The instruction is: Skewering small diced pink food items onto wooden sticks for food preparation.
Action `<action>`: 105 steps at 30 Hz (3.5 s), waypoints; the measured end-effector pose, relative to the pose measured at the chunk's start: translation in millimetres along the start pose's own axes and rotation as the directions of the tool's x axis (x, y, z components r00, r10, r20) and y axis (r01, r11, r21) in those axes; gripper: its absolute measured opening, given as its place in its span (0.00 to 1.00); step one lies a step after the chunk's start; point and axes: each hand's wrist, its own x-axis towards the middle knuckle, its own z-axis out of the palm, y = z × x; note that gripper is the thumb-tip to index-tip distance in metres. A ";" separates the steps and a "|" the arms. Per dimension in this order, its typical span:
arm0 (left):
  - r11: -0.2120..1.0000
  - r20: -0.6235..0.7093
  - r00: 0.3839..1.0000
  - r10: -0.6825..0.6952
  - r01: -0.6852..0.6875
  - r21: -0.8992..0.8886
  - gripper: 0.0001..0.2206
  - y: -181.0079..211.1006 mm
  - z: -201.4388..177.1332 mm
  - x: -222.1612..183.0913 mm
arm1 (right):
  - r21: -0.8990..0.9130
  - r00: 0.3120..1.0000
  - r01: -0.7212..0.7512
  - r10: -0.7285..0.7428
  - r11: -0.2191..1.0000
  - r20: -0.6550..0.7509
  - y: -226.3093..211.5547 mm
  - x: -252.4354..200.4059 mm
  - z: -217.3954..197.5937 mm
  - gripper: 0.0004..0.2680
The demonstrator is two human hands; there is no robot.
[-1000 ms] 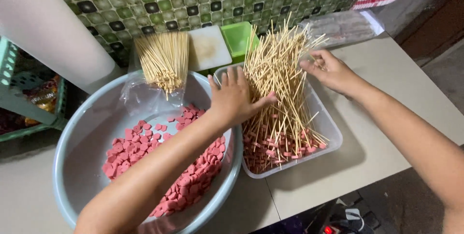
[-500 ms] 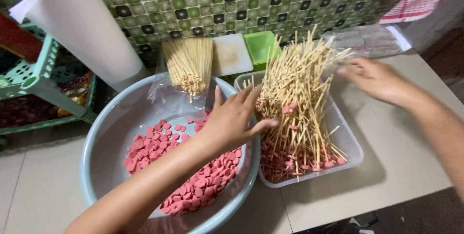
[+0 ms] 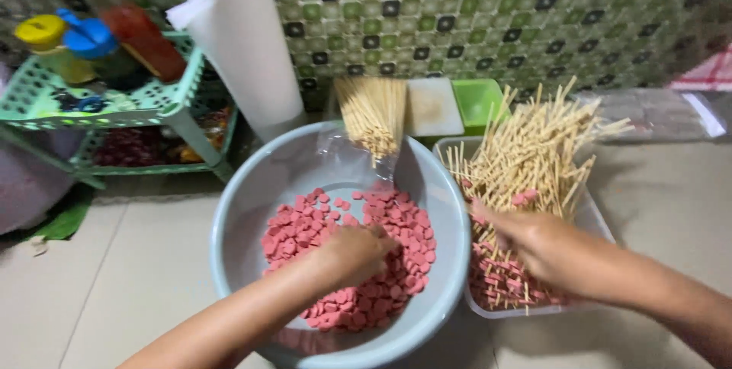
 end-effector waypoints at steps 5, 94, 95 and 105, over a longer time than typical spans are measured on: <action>0.966 -0.076 0.995 0.062 -0.040 0.254 0.11 10.6 5.8 3.5 | -0.068 0.984 0.178 -0.178 0.982 0.004 -14.9 8.4 14.1 0.23; 0.944 -0.715 0.662 0.225 -0.329 -0.007 0.12 46.9 -84.6 -106.4 | -0.069 0.618 0.733 -0.704 0.677 -0.350 -16.4 -23.9 63.5 0.20; 0.939 -0.710 0.667 0.227 -0.342 -0.021 0.11 47.2 -86.2 -106.3 | -0.049 0.614 0.743 -0.709 0.668 -0.348 -18.1 -22.8 61.2 0.19; 0.938 -0.653 0.739 0.169 -0.323 -0.124 0.26 42.3 -87.1 -105.7 | -0.048 0.665 0.690 -0.659 0.722 -0.351 -12.6 -20.0 61.3 0.18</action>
